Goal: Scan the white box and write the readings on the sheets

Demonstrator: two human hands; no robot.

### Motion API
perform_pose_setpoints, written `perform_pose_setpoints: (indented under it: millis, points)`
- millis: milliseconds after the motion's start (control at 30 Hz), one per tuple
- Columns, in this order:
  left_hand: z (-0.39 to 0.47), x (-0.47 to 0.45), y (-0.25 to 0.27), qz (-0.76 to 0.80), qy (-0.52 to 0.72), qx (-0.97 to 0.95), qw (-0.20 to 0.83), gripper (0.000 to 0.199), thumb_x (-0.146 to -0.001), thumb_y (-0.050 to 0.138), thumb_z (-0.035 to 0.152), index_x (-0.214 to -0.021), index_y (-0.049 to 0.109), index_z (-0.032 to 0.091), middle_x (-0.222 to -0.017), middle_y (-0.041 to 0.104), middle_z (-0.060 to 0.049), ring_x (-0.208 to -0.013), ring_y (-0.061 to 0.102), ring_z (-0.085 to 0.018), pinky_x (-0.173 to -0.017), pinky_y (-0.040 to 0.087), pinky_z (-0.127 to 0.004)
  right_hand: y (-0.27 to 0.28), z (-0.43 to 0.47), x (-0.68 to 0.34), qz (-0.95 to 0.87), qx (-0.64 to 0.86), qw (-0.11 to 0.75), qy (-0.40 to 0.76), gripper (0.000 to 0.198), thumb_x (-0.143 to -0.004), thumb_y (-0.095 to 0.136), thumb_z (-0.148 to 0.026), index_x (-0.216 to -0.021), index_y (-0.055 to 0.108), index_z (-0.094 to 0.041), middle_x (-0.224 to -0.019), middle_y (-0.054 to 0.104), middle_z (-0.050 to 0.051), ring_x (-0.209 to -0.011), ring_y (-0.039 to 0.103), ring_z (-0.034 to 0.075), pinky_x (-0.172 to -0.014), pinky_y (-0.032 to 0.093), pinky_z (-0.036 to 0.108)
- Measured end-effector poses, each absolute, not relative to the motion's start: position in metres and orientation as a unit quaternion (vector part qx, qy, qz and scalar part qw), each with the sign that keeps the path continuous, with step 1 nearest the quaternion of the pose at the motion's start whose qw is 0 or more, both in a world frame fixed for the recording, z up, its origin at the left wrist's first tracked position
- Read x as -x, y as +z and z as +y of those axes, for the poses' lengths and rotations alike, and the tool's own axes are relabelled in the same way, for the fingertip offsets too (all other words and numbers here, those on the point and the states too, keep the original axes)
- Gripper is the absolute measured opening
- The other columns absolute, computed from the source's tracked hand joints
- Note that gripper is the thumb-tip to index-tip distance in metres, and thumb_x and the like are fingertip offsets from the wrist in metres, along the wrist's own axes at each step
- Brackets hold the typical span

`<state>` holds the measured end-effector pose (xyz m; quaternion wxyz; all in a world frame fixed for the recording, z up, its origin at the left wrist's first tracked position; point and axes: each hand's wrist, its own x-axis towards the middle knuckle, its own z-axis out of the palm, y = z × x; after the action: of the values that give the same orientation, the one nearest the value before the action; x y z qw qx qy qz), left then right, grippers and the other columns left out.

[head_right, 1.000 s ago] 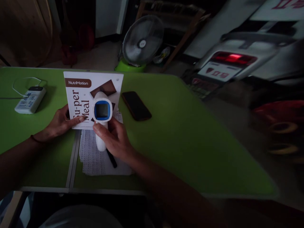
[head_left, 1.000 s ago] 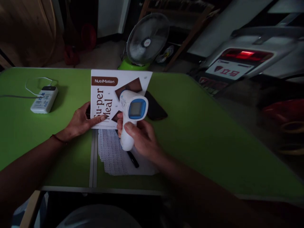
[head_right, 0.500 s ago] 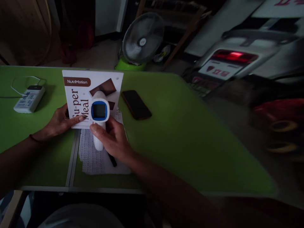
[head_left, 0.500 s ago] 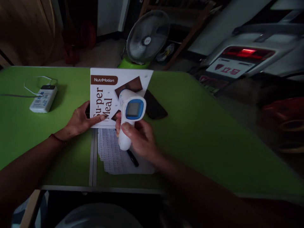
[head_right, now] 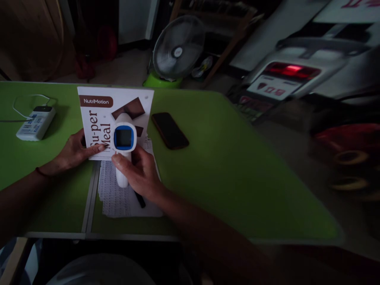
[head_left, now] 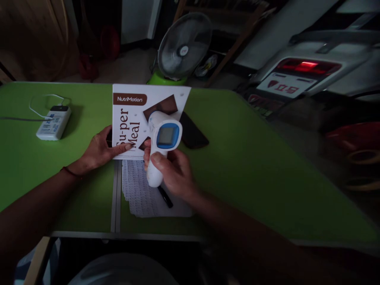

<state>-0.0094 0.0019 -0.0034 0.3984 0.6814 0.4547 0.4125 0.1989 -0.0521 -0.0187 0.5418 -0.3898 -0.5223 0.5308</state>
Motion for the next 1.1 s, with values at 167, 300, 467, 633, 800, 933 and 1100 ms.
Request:
perform_pose_setpoints:
  millis: [167, 300, 467, 633, 800, 933, 1100]
  points:
    - [0.001, 0.008, -0.003, 0.457, 0.411, -0.68, 0.4, 0.057, -0.07, 0.089, 0.056, -0.109, 0.069, 0.019, -0.11, 0.078, -0.012, -0.1, 0.075, -0.034, -0.088, 0.064, -0.047, -0.02, -0.052, -0.2, -0.514, 0.394, 0.539, 0.538, 0.036, -0.079, 0.078, -0.054, -0.092, 0.067, -0.023, -0.078, 0.064, 0.0, -0.066, 0.053, 0.014, -0.058, 0.047, 0.032]
    - [0.002, 0.009, -0.001, 0.454, 0.411, -0.675, 0.411, 0.058, -0.071, 0.089, 0.055, -0.11, 0.068, 0.019, -0.114, 0.078, -0.013, -0.103, 0.074, -0.034, -0.09, 0.063, -0.048, -0.02, -0.052, -0.199, -0.517, 0.389, 0.542, 0.536, 0.037, -0.079, 0.078, -0.055, -0.094, 0.067, -0.023, -0.078, 0.064, 0.0, -0.066, 0.053, 0.014, -0.058, 0.048, 0.032]
    - [0.005, 0.011, -0.003, 0.46, 0.402, -0.678, 0.409, 0.064, -0.068, 0.091, 0.053, -0.116, 0.066, 0.018, -0.115, 0.077, -0.014, -0.104, 0.074, -0.033, -0.089, 0.063, -0.047, -0.021, -0.051, -0.199, -0.528, 0.378, 0.544, 0.531, 0.038, -0.081, 0.076, -0.057, -0.097, 0.068, -0.024, -0.082, 0.066, 0.0, -0.065, 0.053, 0.014, -0.057, 0.048, 0.031]
    - [0.007, 0.011, -0.005, 0.439, 0.412, -0.659, 0.451, 0.067, -0.066, 0.092, 0.051, -0.116, 0.063, 0.016, -0.12, 0.075, -0.016, -0.109, 0.073, -0.033, -0.092, 0.064, -0.045, -0.023, -0.051, -0.202, -0.54, 0.368, 0.542, 0.528, 0.037, -0.082, 0.076, -0.056, -0.099, 0.068, -0.024, -0.084, 0.065, 0.0, -0.067, 0.053, 0.014, -0.059, 0.05, 0.031]
    - [0.007, 0.01, -0.003, 0.427, 0.4, -0.663, 0.466, 0.059, -0.068, 0.091, 0.051, -0.11, 0.064, 0.019, -0.119, 0.077, -0.013, -0.11, 0.073, -0.033, -0.094, 0.063, -0.046, -0.021, -0.052, -0.201, -0.545, 0.364, 0.543, 0.525, 0.036, -0.081, 0.079, -0.055, -0.097, 0.068, -0.024, -0.084, 0.065, 0.0, -0.069, 0.055, 0.015, -0.061, 0.051, 0.032]
    - [0.005, 0.009, -0.006, 0.43, 0.417, -0.649, 0.469, 0.058, -0.067, 0.091, 0.052, -0.107, 0.064, 0.02, -0.116, 0.077, -0.012, -0.108, 0.073, -0.034, -0.09, 0.064, -0.046, -0.017, -0.051, -0.202, -0.559, 0.359, 0.541, 0.515, 0.037, -0.08, 0.081, -0.053, -0.101, 0.069, -0.026, -0.086, 0.067, 0.001, -0.07, 0.057, 0.016, -0.063, 0.054, 0.034]
    - [0.006, 0.012, -0.012, 0.432, 0.456, -0.651, 0.426, 0.059, -0.076, 0.082, 0.059, -0.113, 0.063, 0.018, -0.124, 0.073, -0.016, -0.115, 0.069, -0.036, -0.097, 0.06, -0.05, -0.005, -0.038, -0.232, -0.652, 0.374, 0.438, 0.493, 0.041, -0.078, 0.084, -0.043, -0.111, 0.07, -0.023, -0.101, 0.074, 0.005, -0.087, 0.069, 0.022, -0.077, 0.06, 0.038]
